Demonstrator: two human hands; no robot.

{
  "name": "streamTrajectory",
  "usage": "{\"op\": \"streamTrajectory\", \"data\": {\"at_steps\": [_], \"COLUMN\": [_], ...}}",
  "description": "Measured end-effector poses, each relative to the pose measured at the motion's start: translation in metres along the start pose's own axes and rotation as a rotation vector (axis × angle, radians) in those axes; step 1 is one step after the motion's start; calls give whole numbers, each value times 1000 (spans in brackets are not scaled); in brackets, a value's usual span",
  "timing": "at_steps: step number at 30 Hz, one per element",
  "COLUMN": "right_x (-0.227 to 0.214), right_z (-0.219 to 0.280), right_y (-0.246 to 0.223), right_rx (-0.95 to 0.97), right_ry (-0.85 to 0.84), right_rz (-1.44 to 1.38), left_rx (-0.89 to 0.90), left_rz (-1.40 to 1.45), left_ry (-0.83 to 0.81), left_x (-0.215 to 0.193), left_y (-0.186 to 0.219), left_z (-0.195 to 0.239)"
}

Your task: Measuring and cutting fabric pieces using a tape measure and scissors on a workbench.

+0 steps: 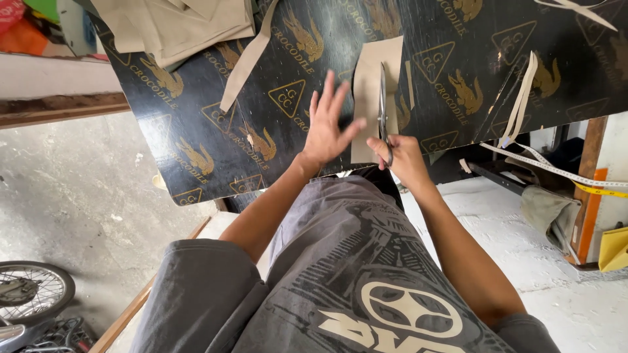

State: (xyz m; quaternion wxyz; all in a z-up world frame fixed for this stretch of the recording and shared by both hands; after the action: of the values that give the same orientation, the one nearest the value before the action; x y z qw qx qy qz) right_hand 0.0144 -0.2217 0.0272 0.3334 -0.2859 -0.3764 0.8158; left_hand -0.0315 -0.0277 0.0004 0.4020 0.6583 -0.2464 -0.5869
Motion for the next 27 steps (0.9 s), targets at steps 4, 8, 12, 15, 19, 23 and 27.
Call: {"op": "streamTrajectory", "data": {"at_steps": [4,8,12,15,19,23,27], "right_x": [-9,-13,-16,-14,-19,-26,-26], "right_z": [39,55,67,72,74,72,74], "right_y": [-64,-75,-87,-91,-102,-110,-114], "right_rx": [-146,-187,-323,-422,-408,-404,-405], "right_ry": [-116,-16,76,116,156,194,209], "right_rz": [77,-47,-111,-126,-167,-169,-204], "left_rx": [-138,28,238,217,258,269,281], "left_rz": [685,769,535,691,673,669,654], "left_ry": [99,212,416,291,209,155,153], "left_x": [-28,-25,-54,-70,-81,-83,-95], "left_y": [49,75,119,138,155,170,188], "left_z": [-47,-59,-54,-57,-46,-35,-33]}}
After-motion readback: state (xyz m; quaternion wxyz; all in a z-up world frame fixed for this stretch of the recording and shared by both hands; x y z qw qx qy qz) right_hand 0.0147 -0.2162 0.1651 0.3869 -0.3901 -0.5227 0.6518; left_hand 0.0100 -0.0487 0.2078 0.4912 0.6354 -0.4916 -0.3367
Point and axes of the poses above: each hand's wrist, its own z-axis away from the middle knuckle, its own x-axis out of the palm, y = z × x, the point moved 4 cm from there along -z, towards the middle knuckle
